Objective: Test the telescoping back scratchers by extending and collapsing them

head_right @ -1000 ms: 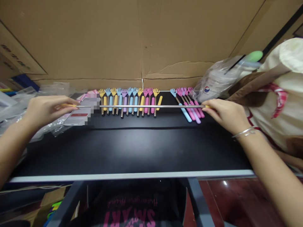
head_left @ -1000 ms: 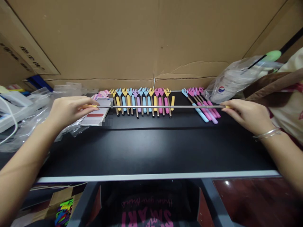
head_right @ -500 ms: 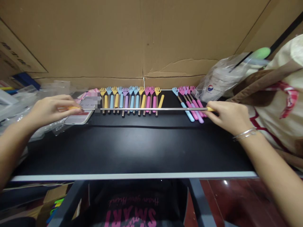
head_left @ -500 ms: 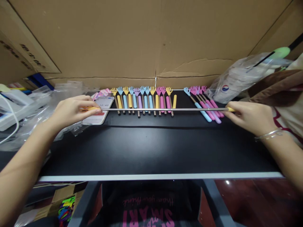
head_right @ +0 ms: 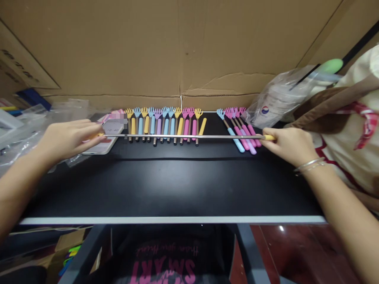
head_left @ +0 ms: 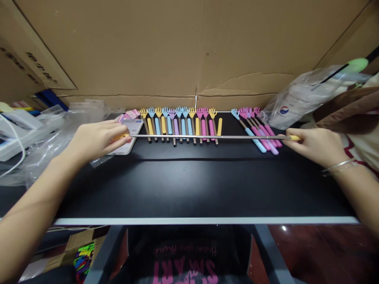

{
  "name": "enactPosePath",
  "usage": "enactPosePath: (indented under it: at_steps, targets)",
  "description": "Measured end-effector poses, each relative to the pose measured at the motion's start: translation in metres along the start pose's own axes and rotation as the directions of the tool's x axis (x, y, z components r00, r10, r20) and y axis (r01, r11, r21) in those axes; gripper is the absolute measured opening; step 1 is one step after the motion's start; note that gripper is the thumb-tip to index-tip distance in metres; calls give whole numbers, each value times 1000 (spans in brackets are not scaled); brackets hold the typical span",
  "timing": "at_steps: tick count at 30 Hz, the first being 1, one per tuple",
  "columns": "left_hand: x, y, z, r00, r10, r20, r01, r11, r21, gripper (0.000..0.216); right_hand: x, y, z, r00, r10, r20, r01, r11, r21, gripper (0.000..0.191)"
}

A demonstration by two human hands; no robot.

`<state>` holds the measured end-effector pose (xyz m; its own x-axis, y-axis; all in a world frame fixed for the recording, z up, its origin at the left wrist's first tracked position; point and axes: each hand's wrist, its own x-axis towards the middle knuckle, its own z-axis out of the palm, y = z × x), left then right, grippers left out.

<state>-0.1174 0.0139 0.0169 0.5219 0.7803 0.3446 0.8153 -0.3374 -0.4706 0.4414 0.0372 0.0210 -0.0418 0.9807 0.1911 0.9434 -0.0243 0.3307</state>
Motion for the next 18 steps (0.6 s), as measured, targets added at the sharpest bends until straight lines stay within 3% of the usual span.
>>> enactPosePath:
  at_steps: [5, 9, 13, 18]
  targets:
    - [-4, -3, 0, 978, 92, -188, -69, 990, 123, 51, 1, -1, 1, 1000, 4, 2, -4, 999, -34, 23]
    - [-3, -1, 1, 944, 196, -265, -156, 974, 163, 46, 3, 1, 4, 1000, -8, -18, 7, 998, -63, 25]
    - [-3, 0, 4, 946, 205, -253, -161, 970, 184, 45, 4, 1, 6, 1000, 0, -28, -2, 997, -77, 26]
    - [-5, -1, 4, 992, 98, -81, -85, 985, 152, 44, 3, 1, 7, 999, -8, -34, 5, 996, -86, 26]
